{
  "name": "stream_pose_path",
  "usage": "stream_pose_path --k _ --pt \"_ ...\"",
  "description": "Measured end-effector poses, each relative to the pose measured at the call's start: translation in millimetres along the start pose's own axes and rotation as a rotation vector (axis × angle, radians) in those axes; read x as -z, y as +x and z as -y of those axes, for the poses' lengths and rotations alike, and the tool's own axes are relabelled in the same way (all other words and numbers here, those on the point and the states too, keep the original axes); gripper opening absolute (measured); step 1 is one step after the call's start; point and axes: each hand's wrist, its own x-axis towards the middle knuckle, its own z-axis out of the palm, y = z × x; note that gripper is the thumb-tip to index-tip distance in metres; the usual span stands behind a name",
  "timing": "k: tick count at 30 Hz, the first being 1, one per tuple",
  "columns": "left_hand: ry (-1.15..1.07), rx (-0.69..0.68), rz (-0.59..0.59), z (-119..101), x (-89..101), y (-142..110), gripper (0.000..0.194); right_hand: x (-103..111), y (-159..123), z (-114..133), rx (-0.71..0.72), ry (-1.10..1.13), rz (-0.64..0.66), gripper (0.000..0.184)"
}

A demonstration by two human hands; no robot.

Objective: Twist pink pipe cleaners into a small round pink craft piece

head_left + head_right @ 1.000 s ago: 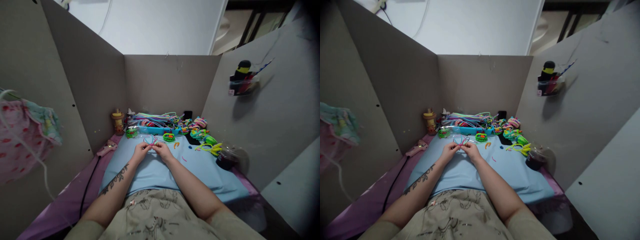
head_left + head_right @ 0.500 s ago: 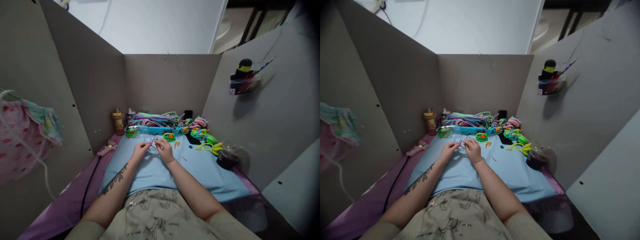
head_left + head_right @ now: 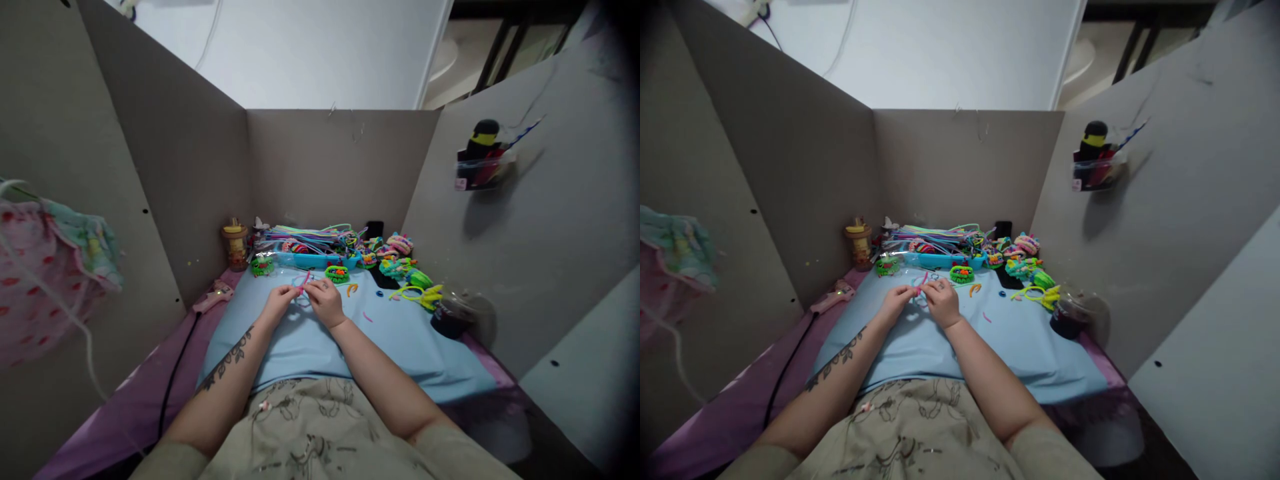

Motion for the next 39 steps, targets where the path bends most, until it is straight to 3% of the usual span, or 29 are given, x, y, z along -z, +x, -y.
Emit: stream_pose_path --k 9,14,22,30,34,39 --pt "-0.059 -0.004 0.073 5 -0.3 2 0.033 -5 1 -2 0.015 -0.031 -0.110 0.017" --pt "-0.023 -0.031 0.097 3 -1.4 0 0.034 -7 2 -6 -0.069 0.003 -0.154 0.012" --pt "0.352 -0.240 -0.008 5 -1.2 -1 0.023 -9 3 -9 -0.160 0.121 -0.037 0.015" --pt "0.623 -0.421 -0.041 7 -3.0 -3 0.015 -21 0 -15 -0.171 0.061 0.032 0.019" --pt "0.610 -0.421 -0.043 8 -2.8 -2 0.017 -21 -1 -14 -0.168 0.031 0.025 0.017" --pt "0.470 -0.305 -0.034 11 -1.6 2 0.021 -15 0 -10 -0.172 0.069 0.010 0.012"
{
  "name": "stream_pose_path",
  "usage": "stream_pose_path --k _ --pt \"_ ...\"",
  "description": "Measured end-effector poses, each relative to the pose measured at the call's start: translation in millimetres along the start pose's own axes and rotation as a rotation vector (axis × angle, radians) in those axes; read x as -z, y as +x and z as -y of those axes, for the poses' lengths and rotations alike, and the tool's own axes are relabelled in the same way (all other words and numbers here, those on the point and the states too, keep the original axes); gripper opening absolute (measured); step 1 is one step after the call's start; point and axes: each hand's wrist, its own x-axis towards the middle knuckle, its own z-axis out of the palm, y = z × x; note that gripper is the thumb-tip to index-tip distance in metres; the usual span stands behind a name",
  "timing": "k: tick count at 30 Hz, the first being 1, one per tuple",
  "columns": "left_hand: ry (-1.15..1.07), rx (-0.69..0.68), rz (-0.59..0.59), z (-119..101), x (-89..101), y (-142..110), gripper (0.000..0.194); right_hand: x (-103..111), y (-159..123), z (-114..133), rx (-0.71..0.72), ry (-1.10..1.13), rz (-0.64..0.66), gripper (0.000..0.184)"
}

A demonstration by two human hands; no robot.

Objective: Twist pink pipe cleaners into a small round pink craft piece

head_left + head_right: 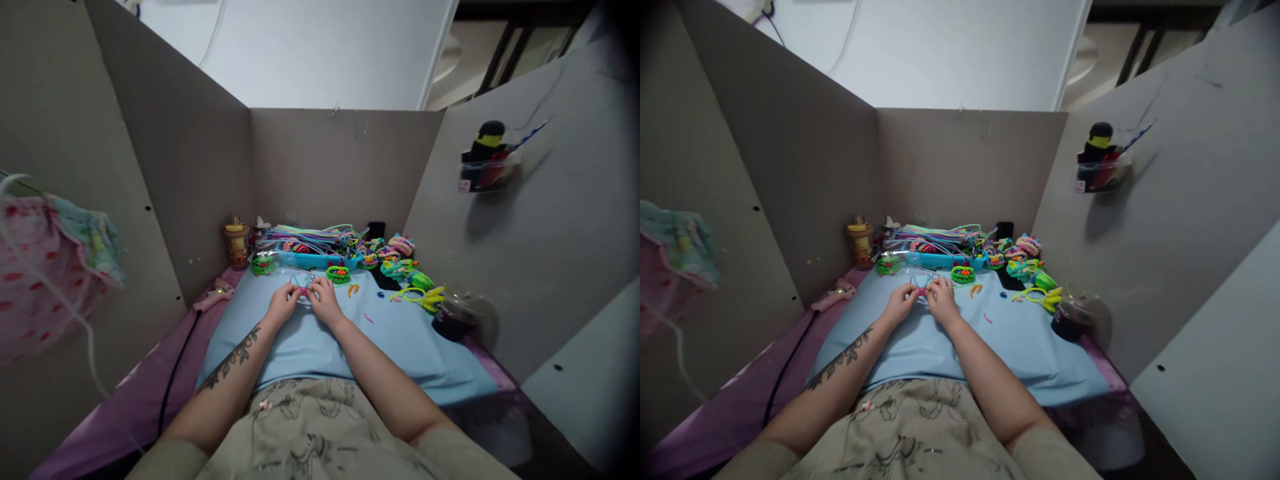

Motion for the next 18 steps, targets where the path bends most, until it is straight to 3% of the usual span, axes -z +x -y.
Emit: stream_pose_path --k 3,7,10,14,18 --pt "-0.054 0.017 -0.037 -1 0.1 0 0.019 1 1 1 -0.033 0.018 -0.031 0.012" --pt "-0.041 0.032 -0.209 -5 1.5 -2 0.017 1 3 0 -0.117 0.047 -0.092 0.014" --pt "-0.025 0.051 -0.197 -8 2.4 -3 0.015 2 3 0 -0.152 0.062 -0.114 0.013" --pt "-0.120 0.114 -0.159 -12 1.7 -5 0.037 0 2 1 -0.140 0.058 -0.114 0.010" --pt "-0.218 0.125 -0.122 -14 0.2 -4 0.041 -2 1 3 -0.098 0.048 -0.087 0.006"
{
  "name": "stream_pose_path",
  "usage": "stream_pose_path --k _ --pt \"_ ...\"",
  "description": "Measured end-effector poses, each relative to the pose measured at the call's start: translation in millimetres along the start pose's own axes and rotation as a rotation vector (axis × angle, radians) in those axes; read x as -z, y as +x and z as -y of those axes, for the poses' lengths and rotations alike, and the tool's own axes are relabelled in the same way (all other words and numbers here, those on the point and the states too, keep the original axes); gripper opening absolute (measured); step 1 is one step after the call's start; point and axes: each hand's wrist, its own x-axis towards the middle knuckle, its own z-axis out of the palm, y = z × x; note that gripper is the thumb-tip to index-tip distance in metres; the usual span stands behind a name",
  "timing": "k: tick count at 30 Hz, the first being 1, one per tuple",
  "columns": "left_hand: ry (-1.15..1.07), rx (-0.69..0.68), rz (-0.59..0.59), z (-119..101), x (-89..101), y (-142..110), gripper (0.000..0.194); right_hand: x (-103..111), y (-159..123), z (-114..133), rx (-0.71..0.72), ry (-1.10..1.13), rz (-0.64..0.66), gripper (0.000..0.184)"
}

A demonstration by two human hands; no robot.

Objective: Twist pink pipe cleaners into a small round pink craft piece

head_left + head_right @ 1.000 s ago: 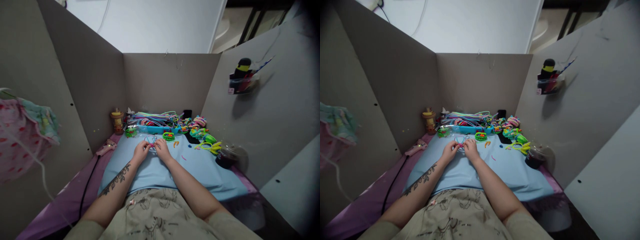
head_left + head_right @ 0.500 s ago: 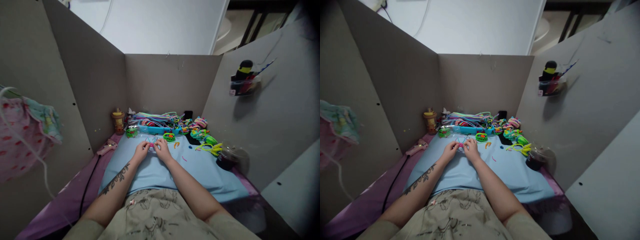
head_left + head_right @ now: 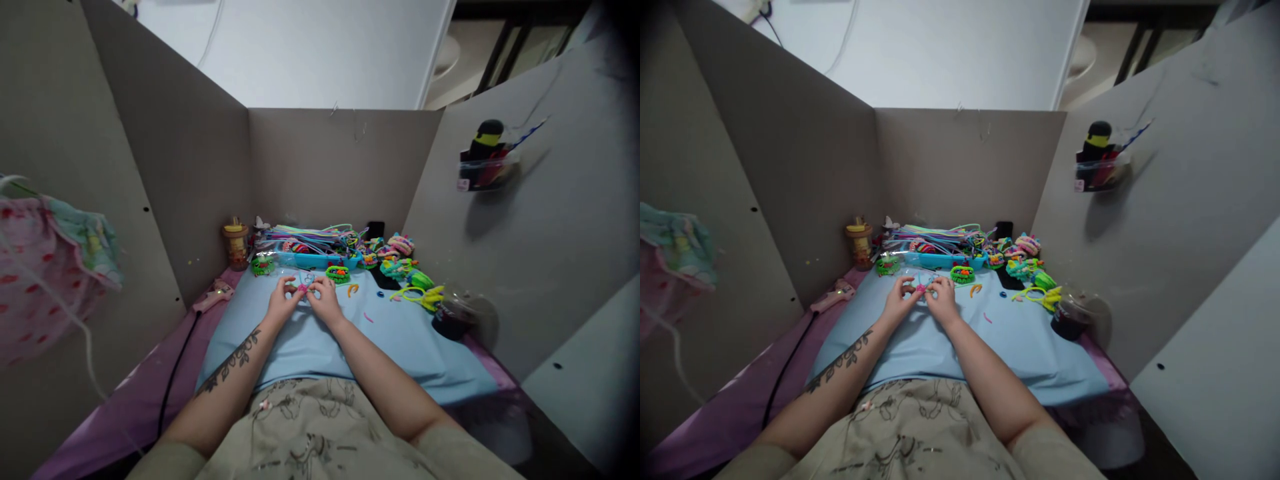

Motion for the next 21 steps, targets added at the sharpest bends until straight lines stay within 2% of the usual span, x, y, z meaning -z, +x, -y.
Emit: stream_pose_path --k 6,11,17,21 --pt "-0.168 0.045 0.080 5 -1.5 2 0.037 -2 -1 0 0.023 0.009 0.010 0.006" --pt "-0.195 0.058 0.112 12 -2.5 3 0.032 0 -2 1 0.032 -0.028 0.010 0.007" --pt "0.022 -0.070 0.061 8 -2.5 1 0.023 2 -3 7 0.082 -0.112 -0.012 0.006" --pt "0.177 -0.163 0.079 2 -0.8 -2 0.018 1 0 2 0.026 -0.072 0.023 0.006"
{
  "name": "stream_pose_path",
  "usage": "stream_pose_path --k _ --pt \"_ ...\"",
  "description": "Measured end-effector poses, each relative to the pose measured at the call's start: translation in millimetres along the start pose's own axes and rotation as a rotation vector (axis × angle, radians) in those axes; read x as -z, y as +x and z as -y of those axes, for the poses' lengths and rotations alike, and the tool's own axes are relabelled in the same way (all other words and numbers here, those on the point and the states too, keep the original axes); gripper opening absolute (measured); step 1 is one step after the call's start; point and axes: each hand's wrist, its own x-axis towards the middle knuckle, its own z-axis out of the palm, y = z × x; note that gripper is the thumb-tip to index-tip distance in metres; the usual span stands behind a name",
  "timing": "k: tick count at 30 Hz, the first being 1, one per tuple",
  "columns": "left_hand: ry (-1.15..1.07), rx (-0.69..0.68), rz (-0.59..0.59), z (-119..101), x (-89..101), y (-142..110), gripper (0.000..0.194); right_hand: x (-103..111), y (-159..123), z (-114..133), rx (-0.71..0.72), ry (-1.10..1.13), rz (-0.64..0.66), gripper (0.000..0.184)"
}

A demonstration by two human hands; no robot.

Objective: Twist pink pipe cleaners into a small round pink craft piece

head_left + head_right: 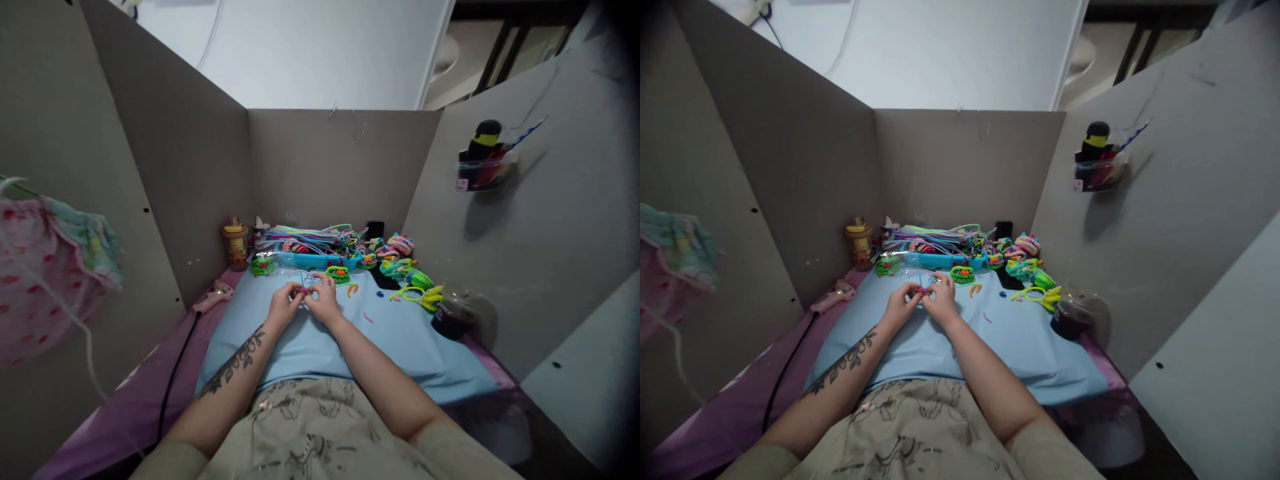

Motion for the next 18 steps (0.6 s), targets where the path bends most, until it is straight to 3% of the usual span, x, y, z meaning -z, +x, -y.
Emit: stream_pose_path --k 3,7,13,18 --pt "0.012 -0.012 -0.010 -2 2.1 0 0.018 -2 3 -6 -0.060 0.067 0.056 0.007" --pt "-0.165 0.108 -0.027 0 3.6 4 0.023 -1 4 -8 -0.068 0.134 0.108 0.009" --pt "-0.529 0.328 0.028 9 1.6 8 0.039 4 2 -4 0.078 0.094 0.067 0.004" --pt "-0.620 0.411 0.041 8 2.8 8 0.041 5 2 -4 0.118 0.067 0.053 0.003"
